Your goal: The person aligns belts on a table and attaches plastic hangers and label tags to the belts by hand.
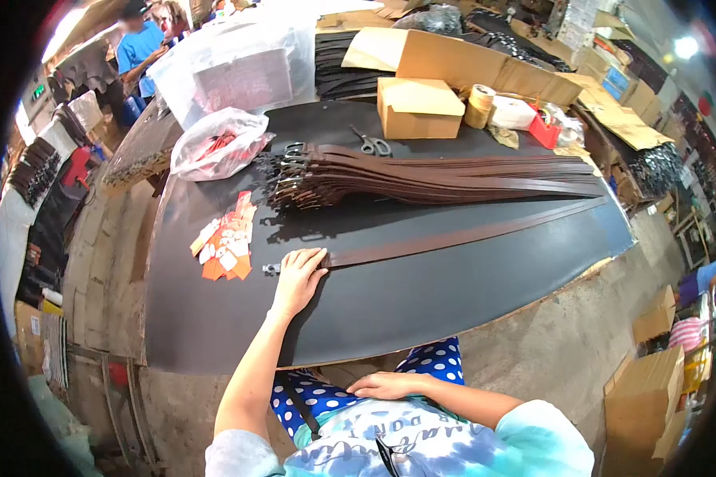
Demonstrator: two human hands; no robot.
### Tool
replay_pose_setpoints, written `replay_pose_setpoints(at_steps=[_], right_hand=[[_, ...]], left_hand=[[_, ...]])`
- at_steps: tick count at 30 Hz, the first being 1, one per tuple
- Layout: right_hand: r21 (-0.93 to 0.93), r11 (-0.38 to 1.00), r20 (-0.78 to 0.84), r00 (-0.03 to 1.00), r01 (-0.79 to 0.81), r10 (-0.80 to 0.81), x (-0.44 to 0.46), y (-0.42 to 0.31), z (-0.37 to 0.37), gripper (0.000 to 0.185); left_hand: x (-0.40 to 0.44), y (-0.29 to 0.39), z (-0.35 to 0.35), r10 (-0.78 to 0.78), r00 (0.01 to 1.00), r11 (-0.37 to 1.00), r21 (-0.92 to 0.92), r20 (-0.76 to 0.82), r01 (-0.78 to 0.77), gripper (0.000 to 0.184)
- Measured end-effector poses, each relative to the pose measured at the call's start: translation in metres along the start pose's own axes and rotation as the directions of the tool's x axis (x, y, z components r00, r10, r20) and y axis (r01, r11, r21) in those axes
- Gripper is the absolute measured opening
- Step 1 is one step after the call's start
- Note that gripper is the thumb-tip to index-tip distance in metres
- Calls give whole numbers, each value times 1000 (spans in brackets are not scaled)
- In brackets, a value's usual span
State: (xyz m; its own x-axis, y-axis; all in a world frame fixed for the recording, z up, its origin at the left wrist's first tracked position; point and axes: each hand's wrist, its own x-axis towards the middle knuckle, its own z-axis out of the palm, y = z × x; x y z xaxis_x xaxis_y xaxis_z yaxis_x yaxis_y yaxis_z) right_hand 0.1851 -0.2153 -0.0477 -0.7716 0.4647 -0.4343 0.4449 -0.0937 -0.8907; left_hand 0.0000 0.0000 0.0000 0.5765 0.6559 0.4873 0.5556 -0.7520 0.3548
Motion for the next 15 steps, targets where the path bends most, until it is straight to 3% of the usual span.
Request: replay_pose_setpoints(at_steps=[2,3,5,7,8,9,11,15], right_hand=[[84,981,-116,980,172,-162,-39,-77,-30,48],[150,979,-161,981,135,-110,-107,-109,-13,49],[129,838,-109,847,530,-520,-115,-133,-25,54],[271,658,45,673,703,-738,-114,-148,-18,63],[253,657,160,639,710,-752,-115,-155,-16,70],[217,671,167,651,709,-741,-119,-167,-11,57],[163,671,274,620,723,-735,-114,-184,-16,48],[126,609,303,554,783,-775,-104,-186,-16,44]], left_hand=[[9,-16,-4,18,998,1000,23,-59,-16,41],[-14,32,28,-43,995,995,-96,-92,35,41],[-10,15,16,-22,992,997,-73,-128,13,41],[-10,10,7,-10,991,998,-63,-136,1,41],[-12,11,7,-17,992,998,-67,-128,8,41],[-11,12,6,-20,992,998,-67,-121,12,40],[-11,9,6,-23,993,997,-82,-117,13,40],[-10,11,1,-17,994,993,-119,-104,4,42]])
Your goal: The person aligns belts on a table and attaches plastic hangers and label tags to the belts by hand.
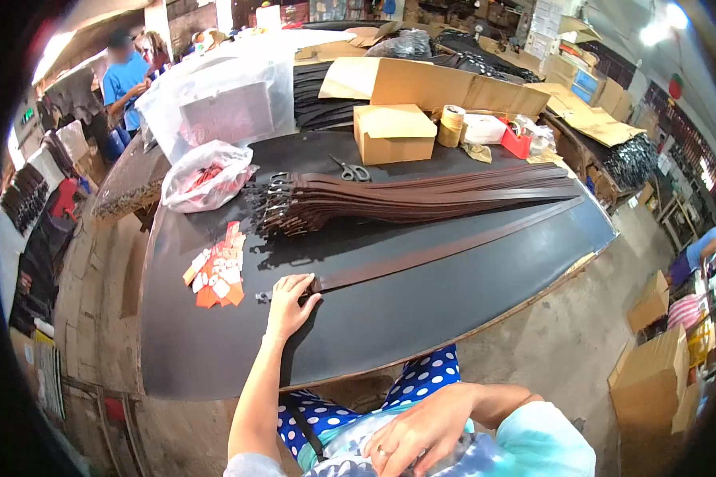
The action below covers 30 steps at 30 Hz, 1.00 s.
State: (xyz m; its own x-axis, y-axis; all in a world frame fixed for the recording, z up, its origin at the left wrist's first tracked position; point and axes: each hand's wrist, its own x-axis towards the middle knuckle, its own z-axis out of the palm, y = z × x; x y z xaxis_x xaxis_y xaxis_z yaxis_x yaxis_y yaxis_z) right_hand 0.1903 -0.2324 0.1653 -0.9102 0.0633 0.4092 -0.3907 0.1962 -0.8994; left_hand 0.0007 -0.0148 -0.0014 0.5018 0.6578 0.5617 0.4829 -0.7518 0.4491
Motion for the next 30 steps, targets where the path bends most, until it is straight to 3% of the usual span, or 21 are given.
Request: replay_pose_setpoints(at_steps=[2,8,11,12,14,16,17,18,20,21,24,26,27,28,30], right_hand=[[-104,988,-6,993,115,-116,0,-2,-3,41],[-48,993,-27,994,107,-108,-3,-33,-19,32],[5,973,-360,908,232,-215,-12,-48,-33,25],[7,971,-355,908,239,-221,-19,-42,-32,25],[135,788,-677,637,601,-370,-37,-17,-26,46],[48,731,-863,396,681,-313,-46,-3,-35,39],[-42,816,-936,263,576,-234,-47,-1,-36,45],[-58,841,-960,201,538,-196,-48,1,-43,43],[-64,974,-987,134,217,-94,-64,18,-46,37],[-15,997,-994,110,74,-23,-66,22,-45,35],[172,983,-983,59,-58,175,-65,38,-44,32],[150,986,-982,102,-68,156,-63,52,-43,32],[116,990,-986,114,-75,124,-62,57,-43,32],[119,990,-985,120,-72,127,-60,59,-45,32],[160,979,-976,125,-129,176,-58,61,-42,32]], left_hand=[[1,2,-1,11,1000,1000,8,6,-11,42],[-4,2,1,-12,1000,1000,-9,-15,12,43],[-5,6,-3,-18,1000,1000,-16,-3,18,42],[-9,2,0,-53,999,998,-33,13,53,43],[-7,5,-4,32,999,991,128,-26,-29,43],[-4,20,-8,-2,997,995,96,-77,10,42],[-2,29,-10,-27,990,997,65,-138,37,42],[-4,40,-12,-45,986,999,5,-163,46,38],[-5,64,-18,-206,978,902,-395,-37,175,28],[-5,81,-26,-340,922,644,-669,185,372,23],[3,113,-51,-278,819,156,-818,502,554,27],[-2,126,-59,-322,764,270,-719,559,640,31],[-3,126,-57,-291,817,437,-691,497,576,31],[-5,126,-59,-298,816,437,-689,495,578,31],[-5,126,-62,-327,825,624,-551,460,555,26]])
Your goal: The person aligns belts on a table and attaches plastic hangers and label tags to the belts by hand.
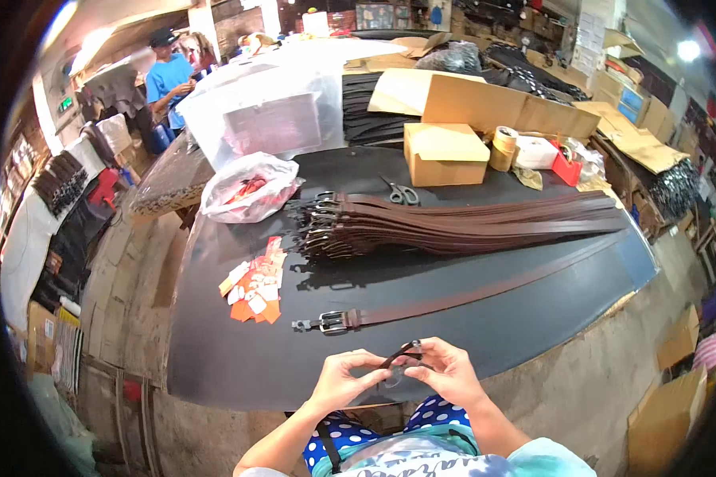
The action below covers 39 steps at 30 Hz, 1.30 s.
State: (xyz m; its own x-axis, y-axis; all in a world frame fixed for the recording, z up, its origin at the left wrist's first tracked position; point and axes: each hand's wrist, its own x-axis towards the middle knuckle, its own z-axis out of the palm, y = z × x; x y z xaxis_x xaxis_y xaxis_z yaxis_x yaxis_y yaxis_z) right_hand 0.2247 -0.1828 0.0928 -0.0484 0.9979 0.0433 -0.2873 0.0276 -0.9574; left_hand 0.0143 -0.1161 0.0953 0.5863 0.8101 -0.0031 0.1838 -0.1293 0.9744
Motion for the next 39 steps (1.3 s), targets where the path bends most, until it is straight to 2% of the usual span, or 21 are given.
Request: replay_pose_setpoints(at_steps=[1,5,10,11,13,14,16,17,19,20,21,22,23,24,25,26,28,29,33,36,39], right_hand=[[-56,998,11,1000,10,-10,1,-2,1,32],[-90,996,25,1000,10,-8,3,-4,1,32],[-133,991,-8,1000,-29,28,-2,-8,-6,33],[-74,997,14,999,-30,31,-3,-9,-8,33],[-12,999,32,999,-36,36,-5,-8,-10,32],[-1,1000,47,999,-17,17,-6,-5,-11,32],[10,1000,62,998,-2,1,-7,3,-14,32],[-12,1000,70,997,-26,26,-9,7,-16,33],[-33,998,79,995,-50,52,-9,9,-16,34],[98,995,60,998,-28,23,-8,10,-12,34],[227,974,38,999,-4,-5,-6,12,-8,35],[229,973,41,999,-5,-4,-5,15,-6,35],[293,956,4,1000,20,-22,-3,21,-4,35],[354,934,-34,999,46,-36,-3,26,-3,35],[346,937,-47,998,51,-37,-3,30,-3,35],[347,937,-41,999,47,-35,-4,31,-2,35],[235,969,-64,996,79,-66,-7,32,1,34],[244,968,-59,997,54,-40,-7,29,2,34],[226,974,-43,999,24,-15,-6,34,1,34],[267,961,-3,997,78,-80,-2,31,1,34],[237,971,0,1000,30,-31,-3,15,0,36]], left_hand=[[1,0,1,69,996,997,32,-54,-68,19],[0,8,0,238,962,955,214,-133,-207,19],[0,21,-13,157,981,963,237,-113,-127,18],[-1,19,-17,59,994,998,8,-94,-58,19],[-6,29,-25,-106,994,929,-357,-10,95,20],[-7,30,-26,-109,994,929,-358,-8,99,20],[-9,32,-28,125,986,825,-563,113,-41,25],[-6,38,-23,260,958,779,-613,119,-135,36],[-4,42,-13,247,967,781,-604,65,-159,39],[-3,43,-8,234,972,784,-593,11,-182,43],[1,45,-3,131,991,761,-639,-22,-115,33],[1,42,-3,130,991,762,-637,-24,-116,33],[2,38,-3,165,985,932,-317,-58,-174,29],[2,34,-2,207,975,978,45,-76,-204,29],[4,28,3,218,968,972,123,-128,-202,36],[2,27,3,216,967,972,124,-133,-200,36],[-1,26,3,81,993,972,227,-86,-60,32],[1,29,5,160,980,957,260,-122,-124,28],[-1,37,1,138,986,946,308,-96,-102,27],[-3,34,-1,137,988,927,362,-76,-101,26],[-2,35,-2,191,980,914,376,-60,-156,25]])
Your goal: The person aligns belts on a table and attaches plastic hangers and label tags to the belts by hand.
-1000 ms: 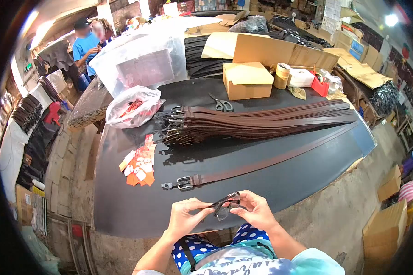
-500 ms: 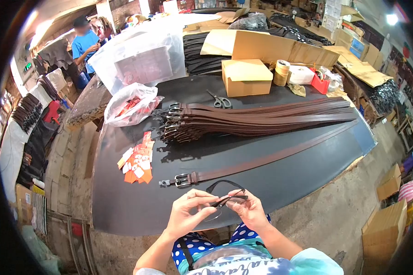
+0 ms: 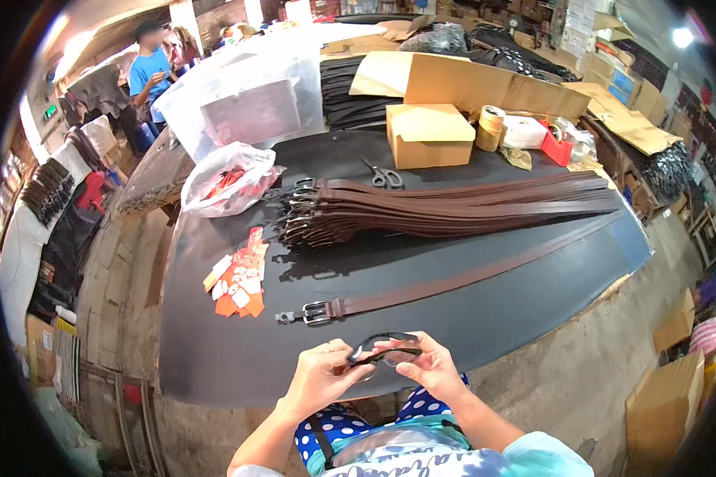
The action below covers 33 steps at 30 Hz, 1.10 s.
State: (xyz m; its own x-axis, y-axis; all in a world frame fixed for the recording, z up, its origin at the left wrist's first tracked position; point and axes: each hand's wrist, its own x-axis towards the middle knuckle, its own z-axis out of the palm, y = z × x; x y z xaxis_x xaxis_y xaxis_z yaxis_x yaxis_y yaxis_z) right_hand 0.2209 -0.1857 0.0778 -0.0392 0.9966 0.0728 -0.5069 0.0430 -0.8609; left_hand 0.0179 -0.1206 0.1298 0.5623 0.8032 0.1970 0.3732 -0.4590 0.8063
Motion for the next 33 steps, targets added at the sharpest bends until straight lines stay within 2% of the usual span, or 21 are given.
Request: replay_pose_setpoints(at_steps=[3,5,6,7,9,10,11,14,17,18,23,25,26,27,29,30,31,32,33], right_hand=[[-5,1000,7,1000,-10,10,-3,-15,-7,37],[-115,992,66,997,51,-43,-5,-14,-22,40],[-153,987,32,998,51,-46,-8,-22,-18,36],[-159,986,20,998,55,-53,-10,-30,-17,36],[-306,944,52,992,124,-114,-10,-42,-16,31],[-285,948,34,990,140,-136,-10,-47,-15,22],[-288,947,32,990,140,-137,-9,-51,-16,22],[-549,786,75,953,285,-293,-9,-66,-20,16],[-502,822,27,955,268,-295,-14,-86,-10,24],[-454,836,21,941,309,-337,-14,-87,-6,28],[-556,762,44,928,331,-371,-14,-109,-1,28],[-561,757,49,927,335,-373,-15,-122,6,28],[-551,743,79,910,380,-407,-17,-136,15,30],[-536,736,103,897,414,-430,-19,-149,22,32],[-447,691,243,820,568,-518,-21,-162,27,32],[-408,710,252,818,574,-516,-23,-167,30,31],[-371,725,261,814,580,-518,-24,-170,32,29],[-340,731,238,806,592,-543,-24,-169,36,21],[-333,744,232,815,580,-532,-21,-165,35,21]], left_hand=[[3,3,-3,66,998,996,-57,5,-66,24],[5,9,-5,72,996,997,5,54,-73,23],[6,10,-6,25,995,999,41,92,-29,23],[8,14,-7,35,994,999,34,101,-39,23],[12,21,-8,78,991,996,27,113,-81,22],[14,21,-8,114,987,993,23,117,-117,22],[15,23,-7,117,986,993,19,118,-120,22],[20,36,-13,167,983,985,21,71,-169,27],[21,46,-26,117,993,987,-111,7,-115,25],[21,47,-30,141,990,981,-136,-14,-142,25],[20,48,-39,192,977,944,-254,-98,-211,25],[13,56,-43,-17,988,788,-611,-152,-80,24],[9,65,-46,-63,981,732,-677,-183,-79,22],[6,74,-42,-76,949,694,-700,-305,-169,20],[0,77,-54,252,869,775,-449,-425,-445,18],[-6,76,-50,259,810,670,-506,-526,-543,21],[-13,85,-54,233,836,582,-618,-497,-529,25],[-17,86,-53,265,815,504,-647,-516,-573,26],[-21,86,-52,299,787,416,-668,-540,-617,27]])
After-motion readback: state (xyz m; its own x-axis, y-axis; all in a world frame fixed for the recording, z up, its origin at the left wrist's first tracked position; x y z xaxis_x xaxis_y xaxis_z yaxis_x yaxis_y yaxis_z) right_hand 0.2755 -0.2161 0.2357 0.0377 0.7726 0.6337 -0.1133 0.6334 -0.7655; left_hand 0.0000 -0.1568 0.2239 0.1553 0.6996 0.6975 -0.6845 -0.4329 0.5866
